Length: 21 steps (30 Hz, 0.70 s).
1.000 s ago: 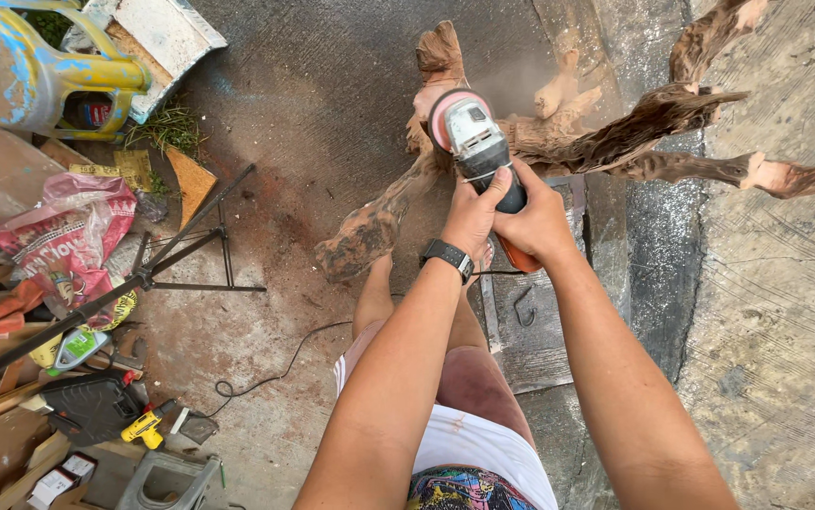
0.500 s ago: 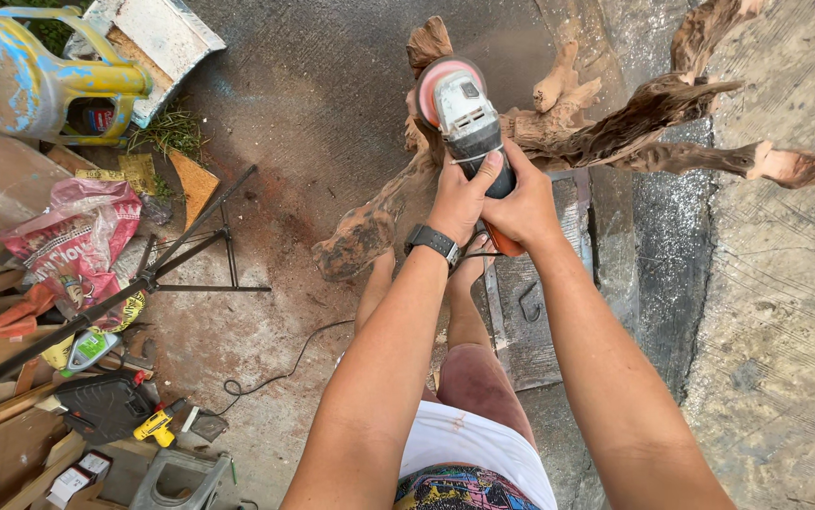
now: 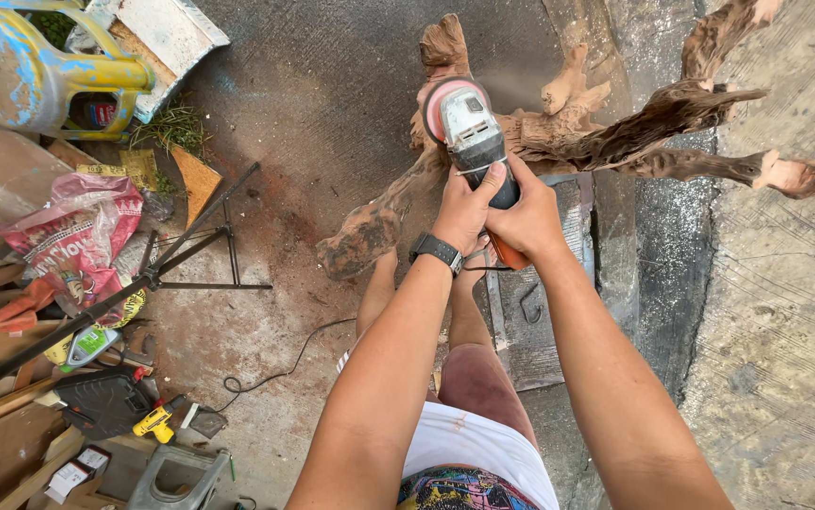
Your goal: The person uses an angle grinder to smooth the surface of a large, irregular piece of wood resting on the ground. They hold the wood steady with their left hand while operating the tool with their right hand, moving the grinder along the wood's contours.
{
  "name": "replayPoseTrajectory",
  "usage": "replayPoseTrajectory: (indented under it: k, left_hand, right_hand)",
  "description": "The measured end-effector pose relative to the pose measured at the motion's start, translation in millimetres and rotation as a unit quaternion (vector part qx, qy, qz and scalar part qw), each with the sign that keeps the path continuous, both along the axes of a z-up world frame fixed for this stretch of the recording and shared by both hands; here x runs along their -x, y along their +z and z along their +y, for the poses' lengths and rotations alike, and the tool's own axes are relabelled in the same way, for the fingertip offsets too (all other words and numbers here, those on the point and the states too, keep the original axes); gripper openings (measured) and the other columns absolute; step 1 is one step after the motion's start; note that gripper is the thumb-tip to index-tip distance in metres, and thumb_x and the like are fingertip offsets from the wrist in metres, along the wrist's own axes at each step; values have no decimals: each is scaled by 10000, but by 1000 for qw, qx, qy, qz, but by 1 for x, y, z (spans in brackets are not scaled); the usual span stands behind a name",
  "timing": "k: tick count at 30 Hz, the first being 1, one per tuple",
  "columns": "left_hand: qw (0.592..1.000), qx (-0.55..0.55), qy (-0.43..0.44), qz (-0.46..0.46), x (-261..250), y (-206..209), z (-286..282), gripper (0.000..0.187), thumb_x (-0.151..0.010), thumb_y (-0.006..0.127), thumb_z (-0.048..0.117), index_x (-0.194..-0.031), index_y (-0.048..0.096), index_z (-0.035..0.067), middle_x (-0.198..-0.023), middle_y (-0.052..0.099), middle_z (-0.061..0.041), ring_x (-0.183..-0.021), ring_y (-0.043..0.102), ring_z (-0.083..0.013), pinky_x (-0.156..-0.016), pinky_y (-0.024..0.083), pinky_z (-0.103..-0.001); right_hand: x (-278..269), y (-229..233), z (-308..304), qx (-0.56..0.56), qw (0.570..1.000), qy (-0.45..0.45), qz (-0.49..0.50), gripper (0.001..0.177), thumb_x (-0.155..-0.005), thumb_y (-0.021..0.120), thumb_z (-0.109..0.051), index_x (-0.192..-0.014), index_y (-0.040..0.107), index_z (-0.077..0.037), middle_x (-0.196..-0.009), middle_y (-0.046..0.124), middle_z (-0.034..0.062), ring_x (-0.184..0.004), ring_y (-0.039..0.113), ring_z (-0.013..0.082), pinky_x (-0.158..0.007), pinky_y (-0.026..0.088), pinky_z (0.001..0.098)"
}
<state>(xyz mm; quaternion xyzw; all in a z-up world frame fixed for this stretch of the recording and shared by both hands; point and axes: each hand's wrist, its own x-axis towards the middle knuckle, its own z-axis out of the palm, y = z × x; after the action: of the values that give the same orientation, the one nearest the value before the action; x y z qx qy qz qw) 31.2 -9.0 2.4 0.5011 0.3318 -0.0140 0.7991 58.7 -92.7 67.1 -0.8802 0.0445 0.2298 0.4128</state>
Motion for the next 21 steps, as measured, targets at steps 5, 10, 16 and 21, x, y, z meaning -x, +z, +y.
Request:
replayPoseTrajectory:
  k: [5,10,16,21]
  left_hand:
    - [1000,-16,-12,4,-2,0,0,656,-1044,823,375,-1558,560,63,-1440,671,-200,-1401,594,-318,-1167,496,-556]
    - [1000,9,-3,7,-3,1,2,709,-1059,803,369,-1609,506,35,-1516,622,-237,-1468,542,-385,-1210,453,-583]
    - [1000,2,-9,-5,-9,2,10,783,-1051,813,382,-1664,447,59,-1590,568,-227,-1518,493,-382,-1243,432,-584]
    - [1000,28,14,5,-4,-1,8,803,-1062,798,376,-1679,411,38,-1599,544,-226,-1514,485,-387,-1233,434,-590]
  right_hand:
    - [-3,12,6,6,1000,-13,16,651,-829,848,-417,-1457,699,-334,-945,784,193,-1025,765,440,-759,570,580]
    - [-6,2,1,11,1000,-10,26,675,-803,877,-430,-1451,706,-356,-939,787,164,-1010,775,404,-774,589,552]
    - [-11,10,9,-6,1000,-11,-3,638,-857,840,-381,-1475,692,-332,-899,777,193,-990,771,437,-728,561,583]
    - [-9,7,15,-7,1000,6,1,635,-827,861,-409,-1440,709,-354,-905,775,185,-983,771,433,-700,558,566]
